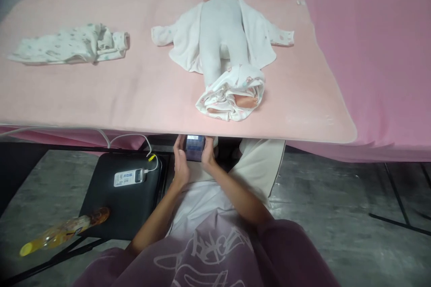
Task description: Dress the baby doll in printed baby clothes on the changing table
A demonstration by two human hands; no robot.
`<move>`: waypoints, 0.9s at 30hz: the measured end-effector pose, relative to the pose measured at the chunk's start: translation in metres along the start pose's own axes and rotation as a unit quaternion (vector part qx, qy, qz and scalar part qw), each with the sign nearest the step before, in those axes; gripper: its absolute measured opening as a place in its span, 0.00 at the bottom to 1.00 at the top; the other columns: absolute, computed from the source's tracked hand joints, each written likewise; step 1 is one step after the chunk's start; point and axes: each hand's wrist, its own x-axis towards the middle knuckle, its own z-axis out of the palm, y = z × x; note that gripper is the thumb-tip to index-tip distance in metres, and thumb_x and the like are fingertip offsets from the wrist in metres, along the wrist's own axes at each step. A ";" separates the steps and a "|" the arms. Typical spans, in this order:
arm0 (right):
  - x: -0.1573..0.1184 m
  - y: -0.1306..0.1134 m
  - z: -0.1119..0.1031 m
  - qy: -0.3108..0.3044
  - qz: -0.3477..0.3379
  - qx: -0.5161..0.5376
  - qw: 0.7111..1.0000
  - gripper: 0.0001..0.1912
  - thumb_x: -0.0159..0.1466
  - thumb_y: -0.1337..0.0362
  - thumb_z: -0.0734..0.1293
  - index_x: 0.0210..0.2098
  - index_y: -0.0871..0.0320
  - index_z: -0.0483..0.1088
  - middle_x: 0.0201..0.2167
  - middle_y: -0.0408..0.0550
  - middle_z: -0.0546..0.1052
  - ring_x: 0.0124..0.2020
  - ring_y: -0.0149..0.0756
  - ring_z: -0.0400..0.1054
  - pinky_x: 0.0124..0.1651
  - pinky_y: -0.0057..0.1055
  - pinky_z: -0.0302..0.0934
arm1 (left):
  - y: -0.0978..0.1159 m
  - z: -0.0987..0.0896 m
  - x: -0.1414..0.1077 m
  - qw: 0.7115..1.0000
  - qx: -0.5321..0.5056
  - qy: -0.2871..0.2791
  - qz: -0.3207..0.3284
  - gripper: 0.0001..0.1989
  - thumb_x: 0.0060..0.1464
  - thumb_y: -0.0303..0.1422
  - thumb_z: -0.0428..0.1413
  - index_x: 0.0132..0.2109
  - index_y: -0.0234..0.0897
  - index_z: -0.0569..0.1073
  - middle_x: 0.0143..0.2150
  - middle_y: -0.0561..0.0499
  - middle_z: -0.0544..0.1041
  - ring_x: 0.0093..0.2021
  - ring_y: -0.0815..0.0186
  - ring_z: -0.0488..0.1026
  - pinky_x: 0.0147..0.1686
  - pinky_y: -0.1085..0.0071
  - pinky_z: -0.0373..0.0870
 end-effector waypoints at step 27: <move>-0.007 -0.027 -0.058 -0.140 -0.083 -0.279 0.946 0.28 0.73 0.45 0.69 0.68 0.48 0.76 0.73 0.50 0.74 0.81 0.49 0.59 0.87 0.50 0.43 | -0.021 -0.011 0.050 0.998 0.055 -0.022 0.014 0.46 0.45 0.39 0.79 0.58 0.44 0.53 0.61 0.38 0.71 0.63 0.52 0.74 0.68 0.50 0.72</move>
